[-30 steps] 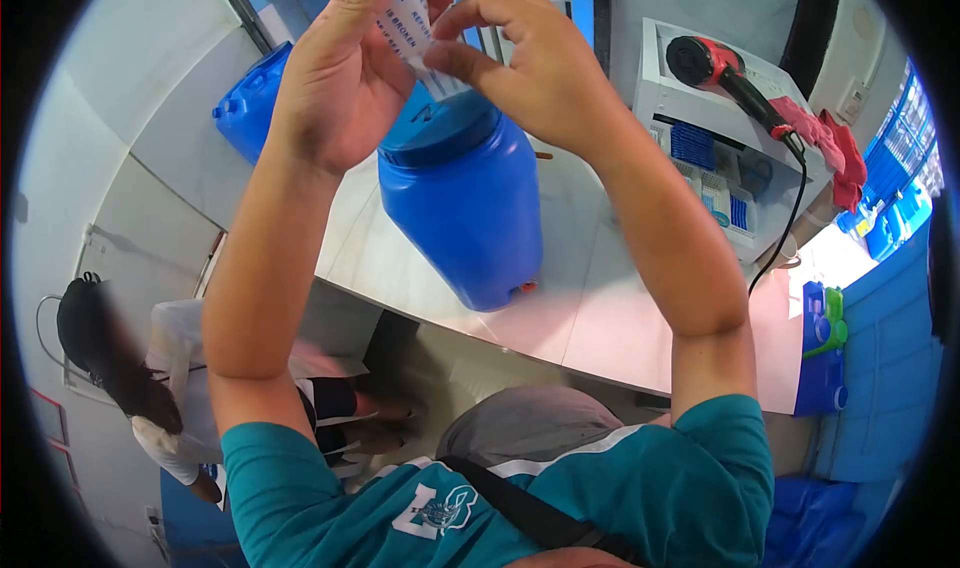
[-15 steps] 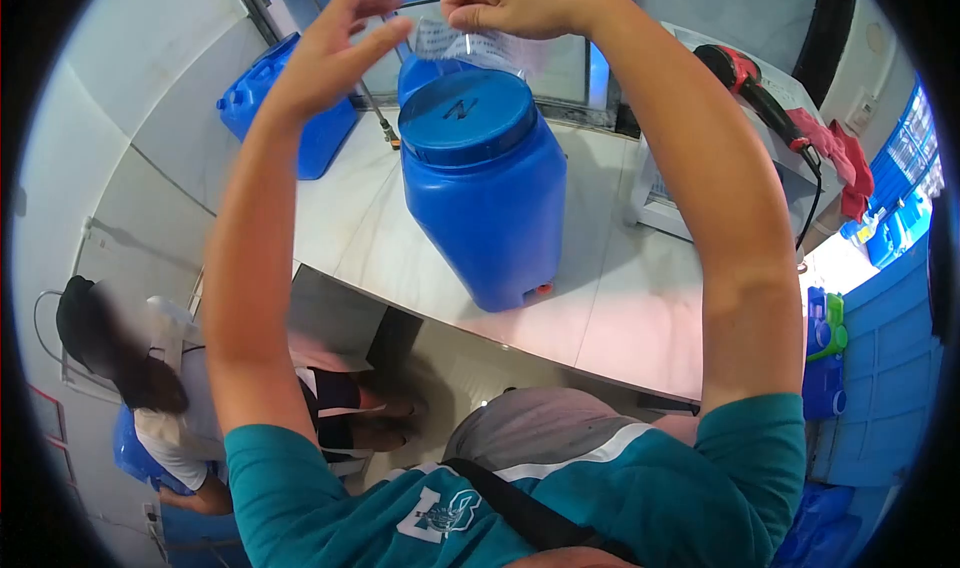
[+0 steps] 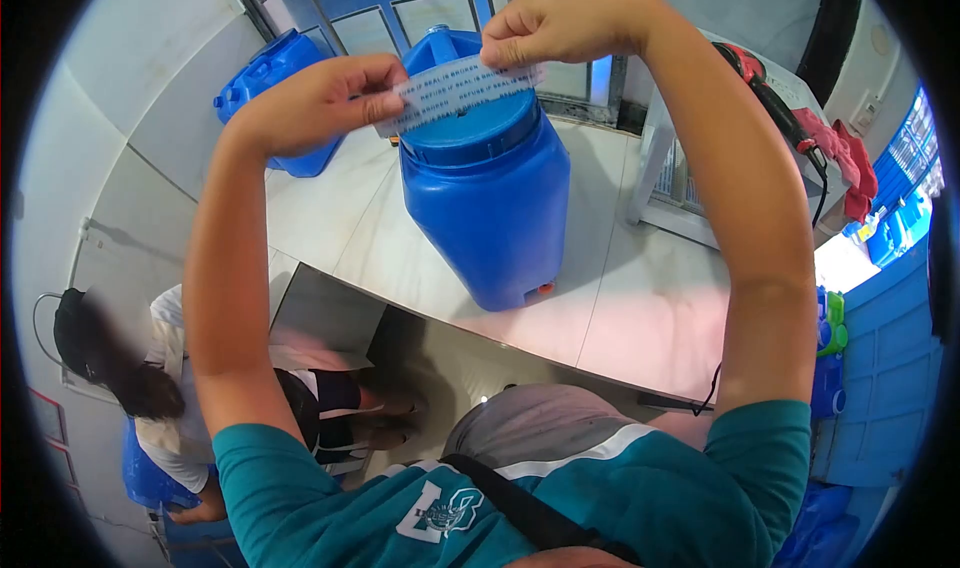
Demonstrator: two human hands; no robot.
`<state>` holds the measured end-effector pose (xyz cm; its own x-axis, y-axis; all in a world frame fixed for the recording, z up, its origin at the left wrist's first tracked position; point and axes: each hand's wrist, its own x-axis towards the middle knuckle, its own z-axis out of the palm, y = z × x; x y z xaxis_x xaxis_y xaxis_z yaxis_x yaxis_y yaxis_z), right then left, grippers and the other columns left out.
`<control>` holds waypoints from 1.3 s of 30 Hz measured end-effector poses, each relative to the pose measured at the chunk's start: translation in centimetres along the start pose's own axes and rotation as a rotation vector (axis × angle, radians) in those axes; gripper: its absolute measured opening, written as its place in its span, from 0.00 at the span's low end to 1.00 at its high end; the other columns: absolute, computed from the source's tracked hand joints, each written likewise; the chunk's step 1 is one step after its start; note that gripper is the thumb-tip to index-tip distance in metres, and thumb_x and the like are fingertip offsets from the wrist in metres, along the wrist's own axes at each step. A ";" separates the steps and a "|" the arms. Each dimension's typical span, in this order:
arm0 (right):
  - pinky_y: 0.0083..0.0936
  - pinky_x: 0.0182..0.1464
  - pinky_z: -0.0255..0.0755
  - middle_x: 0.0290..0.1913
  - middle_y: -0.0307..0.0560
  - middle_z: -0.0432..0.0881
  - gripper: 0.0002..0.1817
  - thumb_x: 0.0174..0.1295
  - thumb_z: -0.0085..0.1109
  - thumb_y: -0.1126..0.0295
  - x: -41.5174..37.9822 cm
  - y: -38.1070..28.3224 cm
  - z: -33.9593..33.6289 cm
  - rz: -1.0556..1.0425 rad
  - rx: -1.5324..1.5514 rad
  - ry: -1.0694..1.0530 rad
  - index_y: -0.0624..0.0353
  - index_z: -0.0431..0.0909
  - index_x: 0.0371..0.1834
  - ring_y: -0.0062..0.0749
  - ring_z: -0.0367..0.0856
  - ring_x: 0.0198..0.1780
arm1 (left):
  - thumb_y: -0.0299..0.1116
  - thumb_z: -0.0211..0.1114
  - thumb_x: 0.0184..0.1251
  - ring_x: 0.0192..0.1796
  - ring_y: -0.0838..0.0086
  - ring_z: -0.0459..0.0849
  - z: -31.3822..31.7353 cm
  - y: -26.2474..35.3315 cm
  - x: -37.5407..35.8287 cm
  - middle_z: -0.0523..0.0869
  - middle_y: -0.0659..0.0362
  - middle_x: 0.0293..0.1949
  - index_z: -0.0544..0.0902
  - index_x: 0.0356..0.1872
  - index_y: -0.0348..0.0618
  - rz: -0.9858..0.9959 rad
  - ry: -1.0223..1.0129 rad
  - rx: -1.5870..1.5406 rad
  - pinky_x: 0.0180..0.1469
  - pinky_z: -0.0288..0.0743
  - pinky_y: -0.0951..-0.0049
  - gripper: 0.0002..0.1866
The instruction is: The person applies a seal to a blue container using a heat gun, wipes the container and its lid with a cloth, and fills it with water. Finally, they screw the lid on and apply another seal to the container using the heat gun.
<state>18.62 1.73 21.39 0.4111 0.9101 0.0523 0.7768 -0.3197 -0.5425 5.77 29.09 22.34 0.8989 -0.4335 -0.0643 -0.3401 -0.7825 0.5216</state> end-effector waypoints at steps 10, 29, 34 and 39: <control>0.25 0.50 0.72 0.35 0.35 0.82 0.18 0.72 0.65 0.53 -4.4 -4.1 0.9 -0.081 -0.075 -0.086 0.58 0.83 0.36 0.21 0.79 0.41 | 0.26 0.61 0.78 0.49 0.77 0.76 2.2 2.2 -2.4 0.79 0.62 0.42 0.78 0.46 0.40 0.229 0.095 0.116 0.56 0.73 0.73 0.03; 0.40 0.61 0.73 0.51 0.62 0.83 0.26 0.65 0.66 0.50 -9.2 1.7 -4.2 0.025 -0.621 0.672 0.63 0.82 0.52 0.50 0.80 0.59 | 0.69 0.71 0.54 0.76 0.45 0.66 4.8 6.0 3.0 0.64 0.43 0.76 0.58 0.82 0.49 0.227 0.164 0.556 0.76 0.64 0.53 0.59; 0.42 0.51 0.79 0.40 0.62 0.88 0.23 0.62 0.66 0.55 -16.3 3.1 -6.2 0.795 -0.238 0.617 0.67 0.82 0.48 0.54 0.87 0.45 | 0.68 0.60 0.66 0.75 0.47 0.68 3.4 4.2 4.5 0.68 0.43 0.73 0.59 0.82 0.54 0.092 0.100 0.552 0.75 0.65 0.55 0.49; 0.43 0.49 0.80 0.37 0.59 0.88 0.26 0.60 0.67 0.52 -20.0 5.3 -4.2 0.609 -0.321 0.711 0.67 0.82 0.48 0.53 0.87 0.42 | 0.49 0.61 0.73 0.70 0.58 0.74 1.8 3.4 4.8 0.75 0.47 0.66 0.64 0.80 0.55 0.045 0.143 0.164 0.71 0.69 0.61 0.37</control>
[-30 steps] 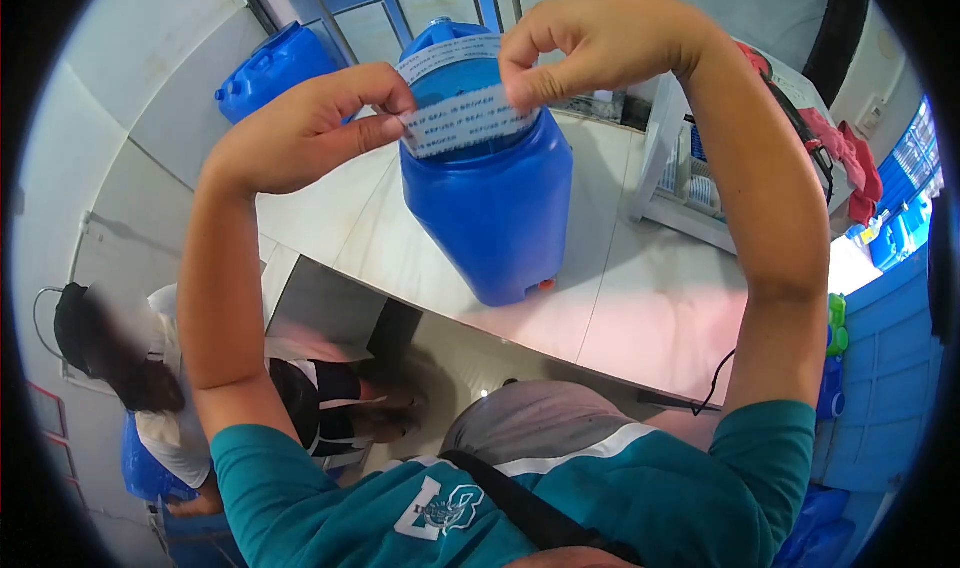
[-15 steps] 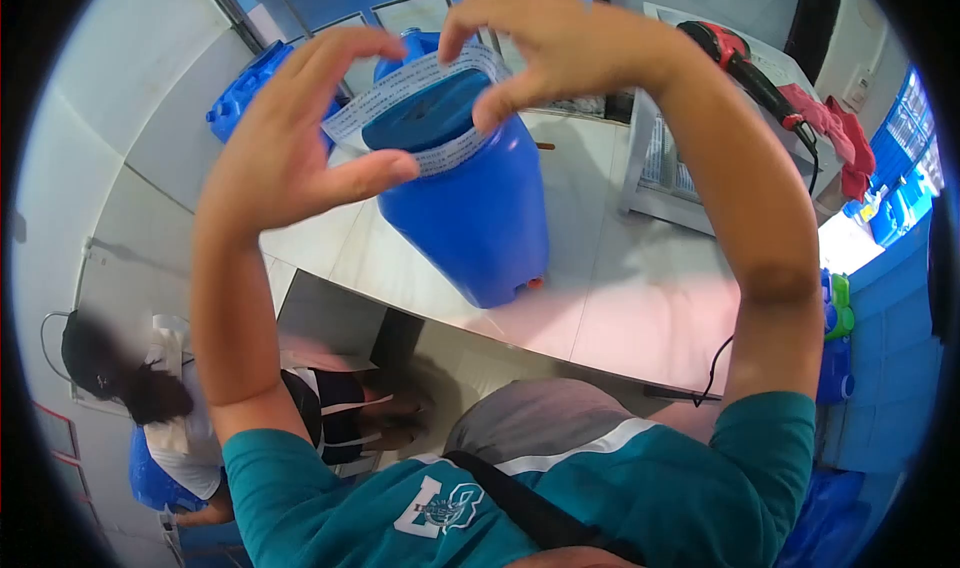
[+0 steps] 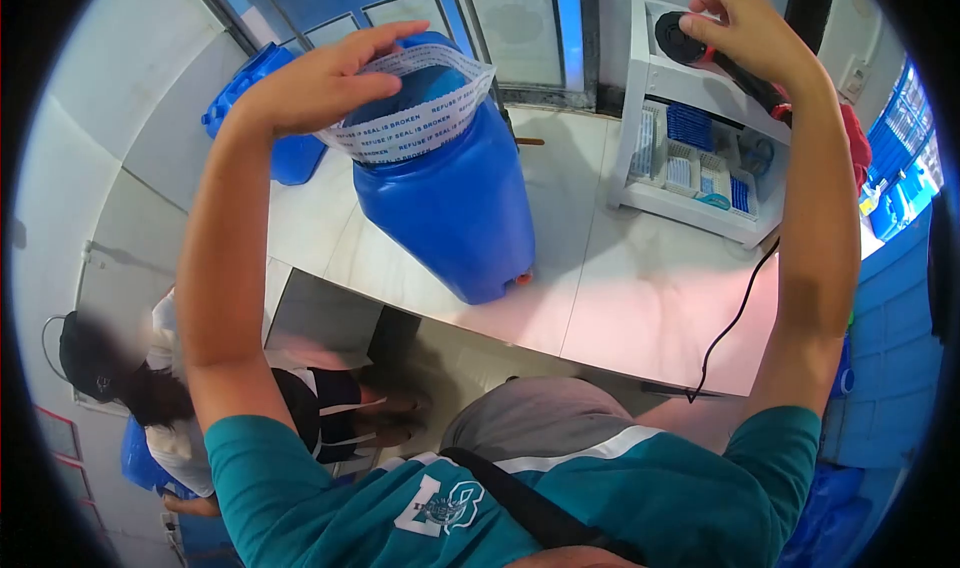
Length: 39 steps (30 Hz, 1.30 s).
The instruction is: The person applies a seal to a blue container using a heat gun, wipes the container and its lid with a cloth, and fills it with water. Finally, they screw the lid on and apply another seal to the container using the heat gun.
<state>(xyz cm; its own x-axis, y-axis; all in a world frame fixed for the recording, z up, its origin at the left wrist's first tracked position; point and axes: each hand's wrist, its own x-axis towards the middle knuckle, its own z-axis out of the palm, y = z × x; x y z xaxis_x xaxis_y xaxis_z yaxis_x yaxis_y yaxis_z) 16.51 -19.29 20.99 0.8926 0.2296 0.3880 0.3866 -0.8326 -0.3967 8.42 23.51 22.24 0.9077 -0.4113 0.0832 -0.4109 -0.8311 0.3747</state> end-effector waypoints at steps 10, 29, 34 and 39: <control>0.41 0.51 0.79 0.41 0.63 0.88 0.32 0.51 0.71 0.46 3.1 8.1 2.1 0.107 -0.369 -0.172 0.68 0.86 0.45 0.54 0.88 0.43 | 0.24 0.65 0.56 0.51 0.58 0.87 -0.1 -2.2 1.6 0.89 0.48 0.47 0.77 0.53 0.42 -0.014 0.222 0.459 0.52 0.79 0.61 0.20; 0.23 0.38 0.77 0.34 0.44 0.85 0.26 0.58 0.71 0.53 2.9 11.3 2.0 0.253 0.480 0.024 0.63 0.85 0.52 0.24 0.82 0.33 | 0.43 0.60 0.75 0.63 0.60 0.81 -0.5 0.2 1.4 0.82 0.52 0.62 0.73 0.65 0.49 0.021 -0.085 -0.009 0.67 0.74 0.61 0.22; 0.22 0.42 0.80 0.36 0.45 0.85 0.26 0.60 0.75 0.55 -4.3 6.3 1.1 0.258 0.823 0.168 0.63 0.84 0.53 0.23 0.83 0.36 | 0.42 0.59 0.71 0.62 0.60 0.80 0.9 2.6 -0.3 0.81 0.51 0.61 0.73 0.64 0.46 0.072 -0.107 0.099 0.66 0.72 0.64 0.23; 0.26 0.47 0.83 0.41 0.48 0.88 0.21 0.62 0.73 0.64 -9.0 4.2 3.1 0.171 0.958 0.188 0.64 0.84 0.55 0.29 0.87 0.41 | 0.38 0.54 0.68 0.73 0.60 0.71 2.2 3.0 0.0 0.71 0.51 0.74 0.71 0.69 0.44 0.105 -0.093 0.255 0.76 0.62 0.63 0.27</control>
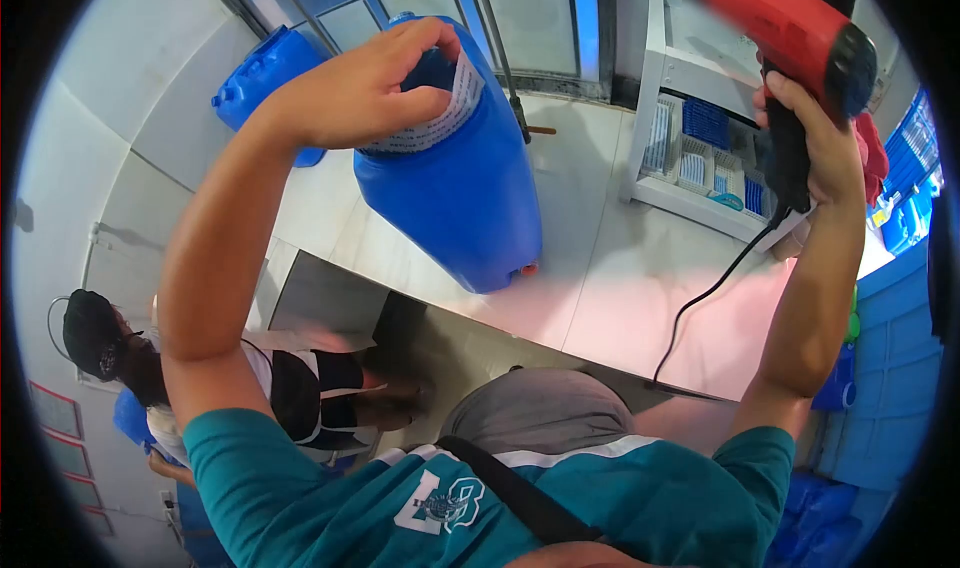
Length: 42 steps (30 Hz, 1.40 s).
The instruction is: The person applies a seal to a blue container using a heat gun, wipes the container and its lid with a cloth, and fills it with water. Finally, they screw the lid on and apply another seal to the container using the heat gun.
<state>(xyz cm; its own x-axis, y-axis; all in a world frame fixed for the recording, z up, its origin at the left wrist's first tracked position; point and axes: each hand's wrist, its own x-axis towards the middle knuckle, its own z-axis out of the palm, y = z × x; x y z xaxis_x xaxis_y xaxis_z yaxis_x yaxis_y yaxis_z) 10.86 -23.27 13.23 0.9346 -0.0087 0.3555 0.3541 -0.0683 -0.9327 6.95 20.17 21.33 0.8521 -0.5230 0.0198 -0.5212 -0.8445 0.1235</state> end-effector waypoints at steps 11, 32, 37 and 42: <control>0.33 0.45 0.77 0.39 0.54 0.84 0.35 0.62 0.66 0.52 -10.1 2.3 2.0 -0.264 0.205 -0.141 0.73 0.74 0.61 0.36 0.83 0.40 | 0.48 0.52 0.75 0.68 0.54 0.76 0.9 -0.6 -1.2 0.76 0.45 0.67 0.69 0.70 0.44 -0.068 0.123 0.142 0.69 0.68 0.58 0.29; 0.29 0.44 0.72 0.38 0.52 0.80 0.35 0.66 0.60 0.43 -13.1 6.7 2.7 -0.183 0.293 -0.180 0.70 0.75 0.54 0.33 0.78 0.39 | 0.63 0.68 0.58 0.77 0.52 0.66 0.7 0.5 1.5 0.65 0.45 0.77 0.56 0.83 0.55 -0.250 -0.097 0.081 0.78 0.60 0.57 0.54; 0.28 0.41 0.71 0.37 0.54 0.80 0.41 0.64 0.62 0.42 -13.9 7.3 2.3 -0.181 0.270 -0.167 0.73 0.70 0.62 0.34 0.78 0.36 | 0.65 0.76 0.47 0.78 0.50 0.64 -2.0 -1.8 -1.2 0.62 0.44 0.78 0.48 0.85 0.54 -0.091 -0.116 -0.054 0.78 0.60 0.54 0.66; 0.26 0.37 0.72 0.37 0.55 0.81 0.49 0.62 0.63 0.38 -13.9 7.6 2.8 -0.203 0.345 -0.069 0.76 0.66 0.68 0.34 0.81 0.37 | 0.66 0.83 0.36 0.79 0.49 0.62 -1.3 -1.9 -1.1 0.60 0.43 0.79 0.42 0.85 0.54 -0.122 -0.191 0.046 0.78 0.60 0.54 0.77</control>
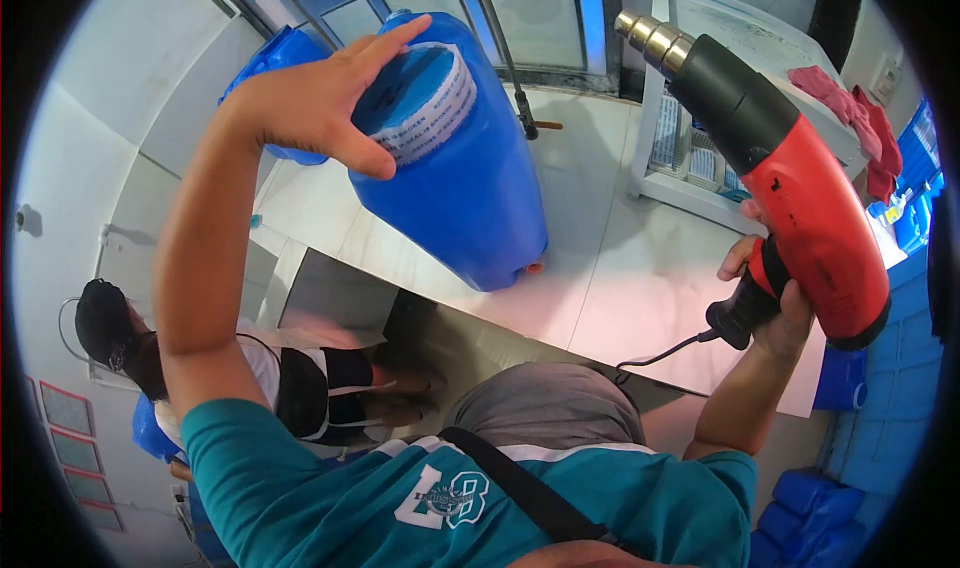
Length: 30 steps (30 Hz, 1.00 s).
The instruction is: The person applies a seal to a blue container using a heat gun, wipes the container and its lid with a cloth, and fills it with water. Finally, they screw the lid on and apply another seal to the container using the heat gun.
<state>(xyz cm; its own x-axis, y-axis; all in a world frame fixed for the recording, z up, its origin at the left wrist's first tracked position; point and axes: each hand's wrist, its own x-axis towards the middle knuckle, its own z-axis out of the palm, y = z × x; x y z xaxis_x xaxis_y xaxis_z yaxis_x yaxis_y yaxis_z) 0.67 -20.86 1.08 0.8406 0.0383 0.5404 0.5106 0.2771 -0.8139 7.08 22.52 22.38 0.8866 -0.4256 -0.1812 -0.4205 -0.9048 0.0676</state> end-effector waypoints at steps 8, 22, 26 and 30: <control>0.22 0.33 0.72 0.36 0.46 0.83 0.42 0.66 0.57 0.33 -1.1 -1.1 1.3 -0.007 -0.189 -0.271 0.71 0.75 0.54 0.25 0.80 0.28 | 0.59 0.81 0.37 0.76 0.48 0.65 -0.6 -0.3 1.7 0.62 0.42 0.76 0.43 0.85 0.50 0.246 -0.022 0.047 0.77 0.60 0.56 0.74; 0.29 0.46 0.78 0.35 0.45 0.85 0.25 0.72 0.62 0.52 -0.6 -3.0 -4.0 0.494 -0.391 -0.828 0.68 0.80 0.53 0.31 0.84 0.40 | 0.48 0.81 0.36 0.71 0.50 0.70 -0.6 0.1 1.8 0.67 0.46 0.71 0.45 0.85 0.54 0.207 -0.038 -0.022 0.74 0.65 0.58 0.72; 0.28 0.45 0.78 0.35 0.45 0.85 0.25 0.73 0.61 0.52 -1.3 -2.3 -5.0 0.492 -0.269 -0.717 0.68 0.80 0.53 0.31 0.84 0.41 | 0.48 0.82 0.36 0.71 0.49 0.70 -0.4 -0.2 1.6 0.67 0.45 0.72 0.44 0.85 0.53 0.229 -0.003 -0.007 0.74 0.65 0.58 0.72; 0.28 0.45 0.78 0.34 0.45 0.85 0.25 0.73 0.60 0.52 -3.7 -1.9 -1.2 0.492 -0.143 -0.607 0.68 0.80 0.53 0.31 0.84 0.41 | 0.48 0.82 0.37 0.71 0.48 0.70 -0.5 0.1 1.6 0.66 0.44 0.72 0.44 0.85 0.52 0.211 -0.015 -0.001 0.74 0.65 0.58 0.72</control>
<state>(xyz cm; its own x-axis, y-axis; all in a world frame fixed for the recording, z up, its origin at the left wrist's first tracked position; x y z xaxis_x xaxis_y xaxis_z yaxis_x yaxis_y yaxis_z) -3.18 -22.65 0.38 0.7513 0.6523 0.1001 0.1593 -0.0320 -0.9867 8.52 21.71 22.55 0.7761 -0.6052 -0.1771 -0.5961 -0.7958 0.1067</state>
